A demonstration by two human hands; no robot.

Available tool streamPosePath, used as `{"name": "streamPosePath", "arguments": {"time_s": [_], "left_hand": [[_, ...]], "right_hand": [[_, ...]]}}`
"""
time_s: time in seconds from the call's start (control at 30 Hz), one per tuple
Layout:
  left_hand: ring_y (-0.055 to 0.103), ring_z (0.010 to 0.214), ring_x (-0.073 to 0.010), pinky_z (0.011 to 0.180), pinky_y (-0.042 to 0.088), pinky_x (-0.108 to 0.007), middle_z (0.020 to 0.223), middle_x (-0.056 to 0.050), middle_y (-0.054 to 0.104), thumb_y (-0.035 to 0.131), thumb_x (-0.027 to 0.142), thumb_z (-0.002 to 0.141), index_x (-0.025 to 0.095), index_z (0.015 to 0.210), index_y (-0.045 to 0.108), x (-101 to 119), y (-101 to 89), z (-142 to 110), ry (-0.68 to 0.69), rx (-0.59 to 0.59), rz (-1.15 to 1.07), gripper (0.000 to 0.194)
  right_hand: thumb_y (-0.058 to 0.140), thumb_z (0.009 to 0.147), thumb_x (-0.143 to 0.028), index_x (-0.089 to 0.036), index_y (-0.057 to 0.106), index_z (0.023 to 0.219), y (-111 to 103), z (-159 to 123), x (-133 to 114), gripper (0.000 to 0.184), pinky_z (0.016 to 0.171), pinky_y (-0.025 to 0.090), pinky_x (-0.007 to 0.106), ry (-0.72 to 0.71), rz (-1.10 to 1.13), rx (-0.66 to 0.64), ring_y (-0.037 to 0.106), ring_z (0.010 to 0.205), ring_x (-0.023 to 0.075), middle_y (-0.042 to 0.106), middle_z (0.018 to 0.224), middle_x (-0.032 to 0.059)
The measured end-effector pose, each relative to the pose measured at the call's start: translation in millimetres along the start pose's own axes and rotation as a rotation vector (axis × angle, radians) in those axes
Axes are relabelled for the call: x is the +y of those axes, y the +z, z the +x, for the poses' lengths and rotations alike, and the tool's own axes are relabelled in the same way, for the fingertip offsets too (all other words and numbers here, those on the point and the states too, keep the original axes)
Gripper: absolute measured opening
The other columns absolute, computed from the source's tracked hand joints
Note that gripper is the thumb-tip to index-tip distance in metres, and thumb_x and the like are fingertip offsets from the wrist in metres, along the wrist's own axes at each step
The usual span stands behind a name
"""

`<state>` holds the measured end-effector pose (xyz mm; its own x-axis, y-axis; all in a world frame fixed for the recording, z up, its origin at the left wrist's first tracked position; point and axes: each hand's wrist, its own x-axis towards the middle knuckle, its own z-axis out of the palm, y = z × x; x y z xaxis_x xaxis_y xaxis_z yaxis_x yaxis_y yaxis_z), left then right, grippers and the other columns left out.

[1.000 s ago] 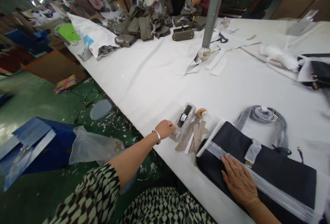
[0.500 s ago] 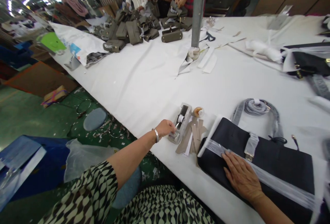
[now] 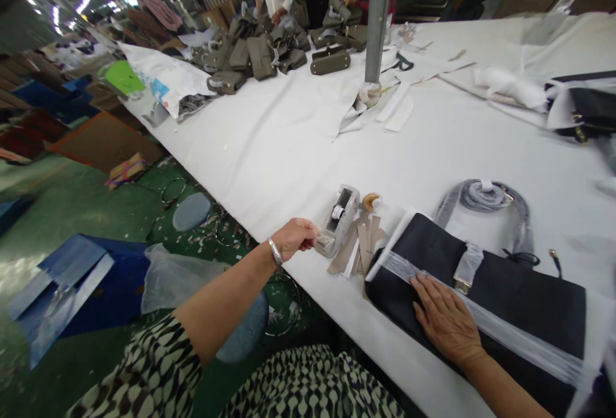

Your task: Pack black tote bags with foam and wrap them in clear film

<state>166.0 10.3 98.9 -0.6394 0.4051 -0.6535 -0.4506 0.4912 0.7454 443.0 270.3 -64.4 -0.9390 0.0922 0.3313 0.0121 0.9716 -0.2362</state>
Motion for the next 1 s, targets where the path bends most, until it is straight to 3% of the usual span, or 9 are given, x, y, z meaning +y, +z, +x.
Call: {"name": "streamPosePath", "arguments": {"time_s": [0.17,0.3,0.4,0.53,0.73,0.87,1.0], "left_hand": [[0.045,0.044,-0.0073,0.045,0.028,-0.021,0.05,-0.001,0.058,0.066,0.03,0.057,0.014,0.065,0.056,-29,-5.5,-25,-0.03,0.033,-0.018,0.021],[0.046,0.045,-0.0067,0.046,0.029,-0.02,0.052,-0.001,0.059,0.067,0.04,0.063,0.014,0.067,0.056,-53,-1.2,-28,-0.035,0.11,-0.029,0.028],[0.045,0.043,-0.0064,0.045,0.028,-0.02,0.05,-0.001,0.059,0.064,0.046,0.069,0.014,0.065,0.055,-67,7.5,-23,-0.045,0.147,-0.019,0.033],[0.045,0.043,-0.0068,0.048,0.032,-0.02,0.047,0.001,0.056,0.062,0.042,0.074,0.015,0.062,0.053,-84,18.5,-7,-0.046,0.238,0.021,0.03],[0.038,0.04,-0.0076,0.046,0.028,-0.022,0.038,0.004,0.047,0.066,0.029,0.072,0.017,0.052,0.05,-105,9.3,15,-0.085,0.382,0.169,0.028],[0.042,0.04,-0.0087,0.046,0.029,-0.022,0.038,0.003,0.049,0.063,0.033,0.073,0.016,0.054,0.053,-109,21.7,-19,-0.078,0.238,0.189,0.028],[0.056,0.055,-0.0108,0.055,0.039,-0.021,0.059,0.0,0.063,0.067,0.035,0.068,0.015,0.075,0.061,-88,70.7,-52,0.061,-0.167,0.064,0.022]], "right_hand": [[0.052,0.089,-0.03,-0.025,0.028,0.145,-3,1,-1,0.062,0.109,0.031,0.045,0.014,0.019,-0.005,0.044,0.127,0.0276,0.047,0.141,0.0087],[0.053,0.088,-0.03,-0.026,0.028,0.145,-6,2,-2,0.063,0.108,0.031,0.045,0.007,0.038,-0.018,0.044,0.127,0.0286,0.048,0.14,0.0086],[0.054,0.088,-0.029,-0.026,0.029,0.145,-7,4,-3,0.063,0.108,0.031,0.045,0.024,0.041,-0.023,0.045,0.126,0.0286,0.048,0.14,0.0085],[0.055,0.087,-0.029,-0.025,0.031,0.144,-8,3,-4,0.062,0.109,0.03,0.044,0.041,0.04,-0.058,0.043,0.128,0.0282,0.048,0.14,0.0082],[0.055,0.087,-0.029,-0.025,0.03,0.145,-8,4,-3,0.063,0.109,0.03,0.044,0.034,0.02,-0.069,0.043,0.128,0.0283,0.048,0.14,0.0081],[0.056,0.087,-0.029,-0.025,0.026,0.146,-9,5,-2,0.067,0.107,0.031,0.043,-0.013,-0.021,-0.069,0.044,0.127,0.0276,0.049,0.139,0.0084],[0.055,0.087,-0.028,-0.022,0.024,0.147,-12,4,0,0.067,0.106,0.032,0.042,-0.065,-0.076,-0.081,0.044,0.127,0.0269,0.047,0.14,0.0091]]}}
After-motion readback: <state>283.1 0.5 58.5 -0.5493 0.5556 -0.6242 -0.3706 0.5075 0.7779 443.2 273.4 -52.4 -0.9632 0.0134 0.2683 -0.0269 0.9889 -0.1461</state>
